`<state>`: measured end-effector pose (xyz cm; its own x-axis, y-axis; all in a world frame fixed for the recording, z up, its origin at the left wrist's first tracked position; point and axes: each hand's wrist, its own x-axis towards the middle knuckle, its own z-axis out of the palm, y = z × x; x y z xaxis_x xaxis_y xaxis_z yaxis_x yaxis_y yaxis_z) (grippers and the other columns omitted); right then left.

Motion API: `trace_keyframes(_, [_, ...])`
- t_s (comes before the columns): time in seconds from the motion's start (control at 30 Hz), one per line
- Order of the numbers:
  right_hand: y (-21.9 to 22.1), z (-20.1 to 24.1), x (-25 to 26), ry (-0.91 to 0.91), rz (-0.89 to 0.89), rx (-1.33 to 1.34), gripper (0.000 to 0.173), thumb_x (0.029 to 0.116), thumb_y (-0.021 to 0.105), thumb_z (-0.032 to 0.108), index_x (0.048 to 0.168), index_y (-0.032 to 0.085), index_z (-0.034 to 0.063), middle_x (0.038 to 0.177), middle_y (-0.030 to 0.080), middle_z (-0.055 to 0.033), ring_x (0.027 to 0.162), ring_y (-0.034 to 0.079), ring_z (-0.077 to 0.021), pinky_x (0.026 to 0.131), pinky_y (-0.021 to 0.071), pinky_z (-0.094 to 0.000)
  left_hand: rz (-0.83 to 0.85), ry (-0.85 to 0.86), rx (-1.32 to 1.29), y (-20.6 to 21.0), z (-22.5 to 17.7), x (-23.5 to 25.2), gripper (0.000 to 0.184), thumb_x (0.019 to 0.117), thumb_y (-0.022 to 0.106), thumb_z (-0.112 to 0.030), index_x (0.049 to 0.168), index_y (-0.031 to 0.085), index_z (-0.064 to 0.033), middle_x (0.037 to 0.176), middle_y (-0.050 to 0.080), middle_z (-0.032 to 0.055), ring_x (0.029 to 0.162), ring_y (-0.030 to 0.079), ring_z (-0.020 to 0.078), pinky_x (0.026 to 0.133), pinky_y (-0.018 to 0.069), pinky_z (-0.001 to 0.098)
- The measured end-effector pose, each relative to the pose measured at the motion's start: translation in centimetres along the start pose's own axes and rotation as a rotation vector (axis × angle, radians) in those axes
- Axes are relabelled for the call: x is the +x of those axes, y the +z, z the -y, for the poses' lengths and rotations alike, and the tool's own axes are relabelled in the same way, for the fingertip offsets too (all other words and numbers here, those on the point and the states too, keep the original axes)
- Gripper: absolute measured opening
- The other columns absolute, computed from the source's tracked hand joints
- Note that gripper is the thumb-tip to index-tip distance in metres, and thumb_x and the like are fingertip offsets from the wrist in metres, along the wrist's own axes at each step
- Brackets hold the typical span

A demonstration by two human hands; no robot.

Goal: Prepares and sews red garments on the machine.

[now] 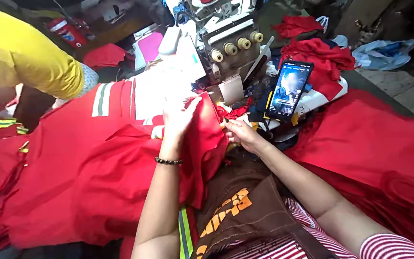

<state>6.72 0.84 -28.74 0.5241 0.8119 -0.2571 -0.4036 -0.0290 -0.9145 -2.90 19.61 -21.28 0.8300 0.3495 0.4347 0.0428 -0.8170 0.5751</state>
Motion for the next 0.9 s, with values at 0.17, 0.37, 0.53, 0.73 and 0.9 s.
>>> trace_keyframes(0.17, [-0.2,-0.8,-1.2,0.012,0.006,0.005,0.025,0.1083,0.051,0.017,0.114,0.062,-0.0046,0.088,0.067,-0.0079,0.072,0.068,-0.0127,0.072,0.0614,-0.0327,-0.013,-0.057,0.004,0.5,-0.1,-0.3,0.021,0.0999,0.067,-0.022,0.112,0.072,-0.006,0.109,0.072,0.0148,0.101,0.067,0.0254,0.092,0.0515,0.0467])
trace_keyframes(0.37, [0.2,-1.7,-1.9,-0.039,-0.058,-0.118,0.012,0.0894,0.073,-0.002,0.099,0.067,-0.0071,0.086,0.071,-0.0112,0.069,0.07,-0.0137,0.067,0.0622,-0.0297,0.064,-0.164,0.056,-1.0,-0.7,-0.5,0.019,0.0931,0.075,-0.022,0.103,0.07,-0.0059,0.095,0.069,0.0126,0.084,0.065,0.026,0.077,0.0523,0.0484])
trace_keyframes(0.53, [0.1,-2.3,-3.7,0.014,-0.09,-0.063,0.025,0.0863,0.072,-0.006,0.107,0.058,-0.0051,0.085,0.071,-0.0091,0.068,0.071,-0.0145,0.064,0.0626,-0.0301,0.047,-0.139,-0.049,-1.9,0.1,-1.6,0.012,0.092,0.074,-0.009,0.102,0.071,-0.0037,0.092,0.071,0.0101,0.079,0.067,0.0187,0.074,0.0558,0.0416])
trace_keyframes(0.73, [0.3,-2.5,-3.9,0.008,-0.113,-0.021,0.042,0.0865,0.071,-0.007,0.122,0.049,-0.0026,0.083,0.07,-0.0099,0.066,0.071,-0.0174,0.064,0.0633,-0.0321,0.083,-0.122,-0.062,-1.7,-0.8,-1.1,0.019,0.0904,0.076,-0.009,0.108,0.071,-0.0059,0.094,0.072,0.0084,0.079,0.068,0.0164,0.074,0.0565,0.0379])
trace_keyframes(0.9, [0.5,-2.0,-3.8,0.007,-0.112,-0.022,0.052,0.0865,0.072,-0.007,0.132,0.047,-0.0027,0.082,0.07,-0.0099,0.065,0.071,-0.0168,0.063,0.0632,-0.031,0.04,-0.159,-0.055,-0.9,-1.4,-0.9,0.026,0.0861,0.078,-0.005,0.11,0.069,-0.0078,0.091,0.072,0.0048,0.076,0.066,0.0143,0.069,0.0548,0.035])
